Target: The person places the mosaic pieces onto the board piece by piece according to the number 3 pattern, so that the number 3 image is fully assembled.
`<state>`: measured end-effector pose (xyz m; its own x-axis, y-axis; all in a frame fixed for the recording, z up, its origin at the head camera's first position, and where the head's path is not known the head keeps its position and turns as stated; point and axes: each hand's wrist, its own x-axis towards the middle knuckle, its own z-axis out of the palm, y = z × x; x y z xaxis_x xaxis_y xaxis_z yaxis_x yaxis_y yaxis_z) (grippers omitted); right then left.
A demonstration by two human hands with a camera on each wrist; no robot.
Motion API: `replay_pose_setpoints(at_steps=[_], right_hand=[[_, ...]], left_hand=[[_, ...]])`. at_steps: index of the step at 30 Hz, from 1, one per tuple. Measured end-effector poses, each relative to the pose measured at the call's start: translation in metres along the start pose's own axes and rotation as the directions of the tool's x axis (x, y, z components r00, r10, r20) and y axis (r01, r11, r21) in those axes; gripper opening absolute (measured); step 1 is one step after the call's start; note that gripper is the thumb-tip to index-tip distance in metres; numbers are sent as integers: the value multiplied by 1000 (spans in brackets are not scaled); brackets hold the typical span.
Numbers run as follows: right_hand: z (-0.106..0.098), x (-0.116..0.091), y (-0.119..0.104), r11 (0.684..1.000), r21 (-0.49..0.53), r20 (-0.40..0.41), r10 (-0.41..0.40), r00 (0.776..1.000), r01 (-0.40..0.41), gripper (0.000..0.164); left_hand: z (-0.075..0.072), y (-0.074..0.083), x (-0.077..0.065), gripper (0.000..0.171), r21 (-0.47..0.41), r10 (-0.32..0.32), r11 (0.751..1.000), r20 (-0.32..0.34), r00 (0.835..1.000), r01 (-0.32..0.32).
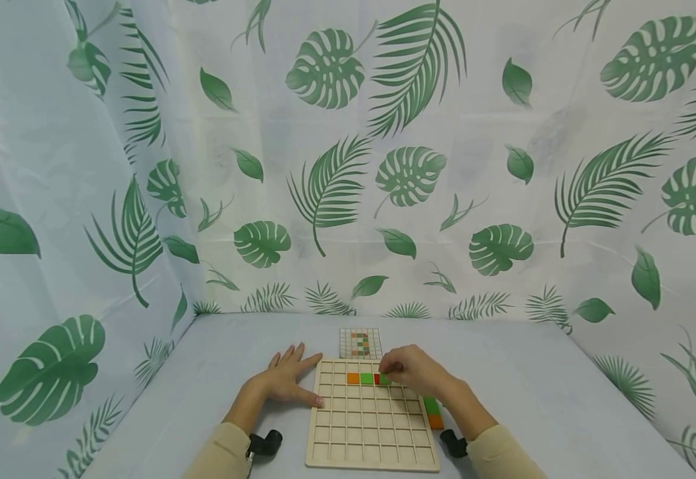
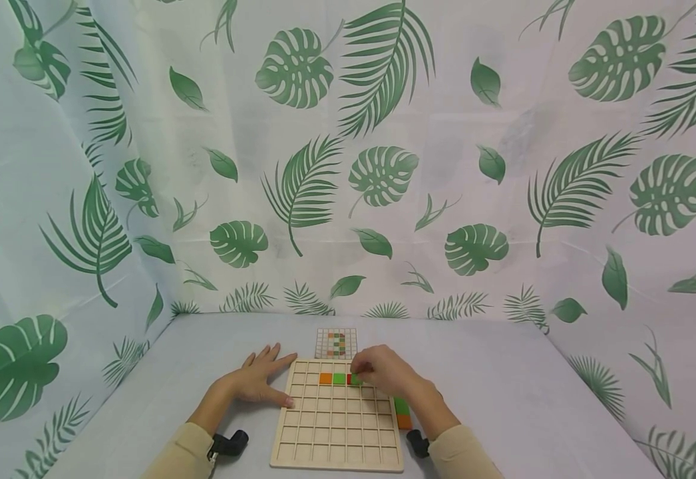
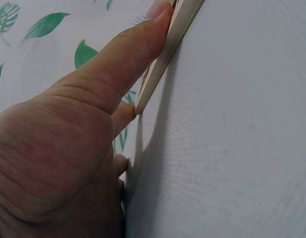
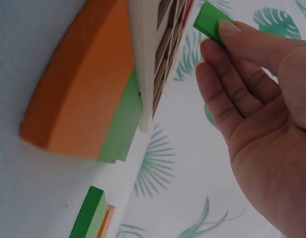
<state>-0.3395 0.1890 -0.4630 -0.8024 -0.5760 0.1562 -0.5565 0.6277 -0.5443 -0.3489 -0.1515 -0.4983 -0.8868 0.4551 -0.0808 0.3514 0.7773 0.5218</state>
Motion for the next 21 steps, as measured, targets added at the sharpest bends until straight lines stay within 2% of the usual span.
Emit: replay_pose_setpoints(at_steps=[4,11,21], right_hand=[[1,1,1,1000,-19,22,-10,1000,10,13],[2,2,1,998,15,37,-66,997,66,10],[5,2,-1,995,63,70,-76,995,71,12]], left_hand=[[-1,5,-2,113,25,-18,1000,4,1000,18],[0,5,0,110,47,-30,998,-1,1000,30],[-2,7,-1,110,52,-25,998,2,1000,25]])
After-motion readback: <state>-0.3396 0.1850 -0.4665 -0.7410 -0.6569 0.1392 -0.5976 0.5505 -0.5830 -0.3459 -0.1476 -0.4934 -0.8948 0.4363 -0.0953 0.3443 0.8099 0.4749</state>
